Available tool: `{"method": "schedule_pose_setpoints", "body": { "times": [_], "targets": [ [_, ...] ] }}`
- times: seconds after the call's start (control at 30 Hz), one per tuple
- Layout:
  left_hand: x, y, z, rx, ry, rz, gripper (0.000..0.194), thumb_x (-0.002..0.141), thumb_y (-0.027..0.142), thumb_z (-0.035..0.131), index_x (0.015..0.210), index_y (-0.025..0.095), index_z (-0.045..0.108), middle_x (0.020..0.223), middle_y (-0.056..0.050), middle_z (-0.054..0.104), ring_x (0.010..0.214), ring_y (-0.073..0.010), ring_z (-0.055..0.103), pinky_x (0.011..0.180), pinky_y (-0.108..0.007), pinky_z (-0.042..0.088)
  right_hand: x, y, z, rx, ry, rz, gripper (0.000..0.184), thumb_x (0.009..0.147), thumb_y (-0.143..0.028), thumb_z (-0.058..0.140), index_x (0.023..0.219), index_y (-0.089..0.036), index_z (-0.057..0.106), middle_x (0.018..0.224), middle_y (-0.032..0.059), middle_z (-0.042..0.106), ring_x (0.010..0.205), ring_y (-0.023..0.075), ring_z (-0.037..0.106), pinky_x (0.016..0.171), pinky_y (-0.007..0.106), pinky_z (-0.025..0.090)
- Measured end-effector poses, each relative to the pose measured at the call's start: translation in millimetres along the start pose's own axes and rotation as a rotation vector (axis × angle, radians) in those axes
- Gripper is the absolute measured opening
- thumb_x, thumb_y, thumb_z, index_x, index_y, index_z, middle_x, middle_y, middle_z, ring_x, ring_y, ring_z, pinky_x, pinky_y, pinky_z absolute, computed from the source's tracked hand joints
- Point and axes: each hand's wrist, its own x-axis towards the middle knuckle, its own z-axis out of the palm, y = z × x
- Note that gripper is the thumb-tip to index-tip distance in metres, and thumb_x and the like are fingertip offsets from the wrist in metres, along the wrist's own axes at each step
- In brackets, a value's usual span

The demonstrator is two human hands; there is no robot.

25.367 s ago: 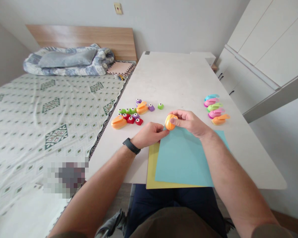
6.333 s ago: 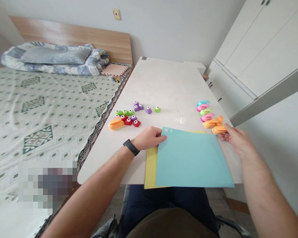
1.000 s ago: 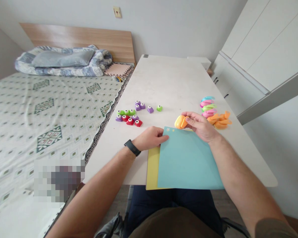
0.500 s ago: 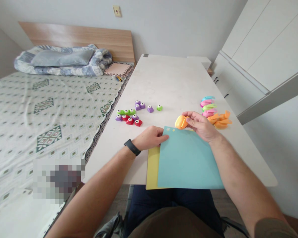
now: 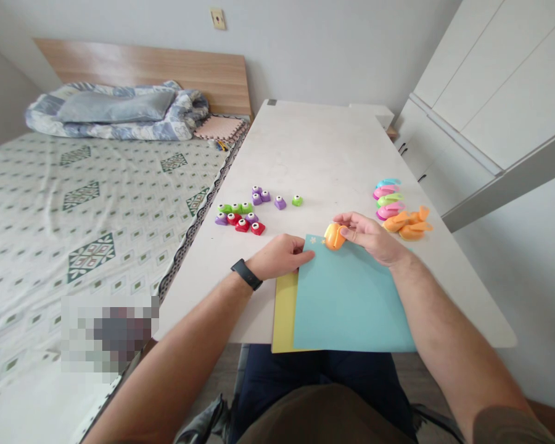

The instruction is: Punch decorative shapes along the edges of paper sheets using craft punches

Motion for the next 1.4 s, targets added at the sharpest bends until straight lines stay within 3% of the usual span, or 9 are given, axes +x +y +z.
{"method": "schedule_pose_setpoints", "body": {
  "times": [0.33,0.6,0.8,1.17,1.4],
  "targets": [
    [0,5,-1.1,0.055,0.023,-0.007,0.037,0.087,0.047,0.058,0.066,0.016,0.057,0.057,0.003,0.055,0.051,-0.0092,0.045,0.048,-0.023,0.030,-2,1,2,-0.101,-0.088,-0.010,0.044,0.088,-0.047,0.071,0.125,-0.023,0.063,0.126,0.0108,0.067,0.115,0.0258,0.063,0.104,0.048,0.049],
    [-1,6,-0.9,0.070,0.016,-0.008,0.038,0.088,0.047,0.056,0.066,0.016,0.057,0.058,0.003,0.054,0.052,-0.0092,0.044,0.049,-0.023,0.030,-3,2,4,-0.211,-0.098,0.020,0.059,0.081,-0.041,0.079,0.133,-0.023,0.060,0.119,0.0086,0.069,0.110,0.0270,0.065,0.099,0.046,0.053],
    [-2,9,-0.5,0.086,0.028,-0.006,0.038,0.089,0.047,0.056,0.065,0.017,0.053,0.057,0.003,0.053,0.052,-0.0090,0.044,0.050,-0.023,0.030,-5,-1,3,-0.217,-0.099,0.019,0.051,0.082,-0.042,0.078,0.128,-0.024,0.064,0.109,0.0066,0.070,0.103,0.0262,0.065,0.093,0.043,0.055],
    [-2,14,-2.3,0.094,0.062,0.016,0.038,0.088,0.046,0.057,0.064,0.017,0.051,0.057,0.003,0.050,0.052,-0.0087,0.043,0.049,-0.024,0.027,-8,-6,6,-0.139,-0.102,0.019,0.050,0.087,-0.042,0.072,0.132,-0.024,0.059,0.115,0.0077,0.068,0.103,0.0243,0.064,0.093,0.042,0.053],
    [-3,14,-1.4,0.079,0.054,0.020,0.038,0.089,0.045,0.057,0.064,0.017,0.051,0.055,0.003,0.050,0.051,-0.0088,0.043,0.049,-0.024,0.028,-6,-3,9,-0.224,-0.057,0.021,0.048,0.090,-0.044,0.066,0.132,-0.024,0.060,0.106,0.0061,0.068,0.094,0.0234,0.062,0.086,0.040,0.053]
  ]
}}
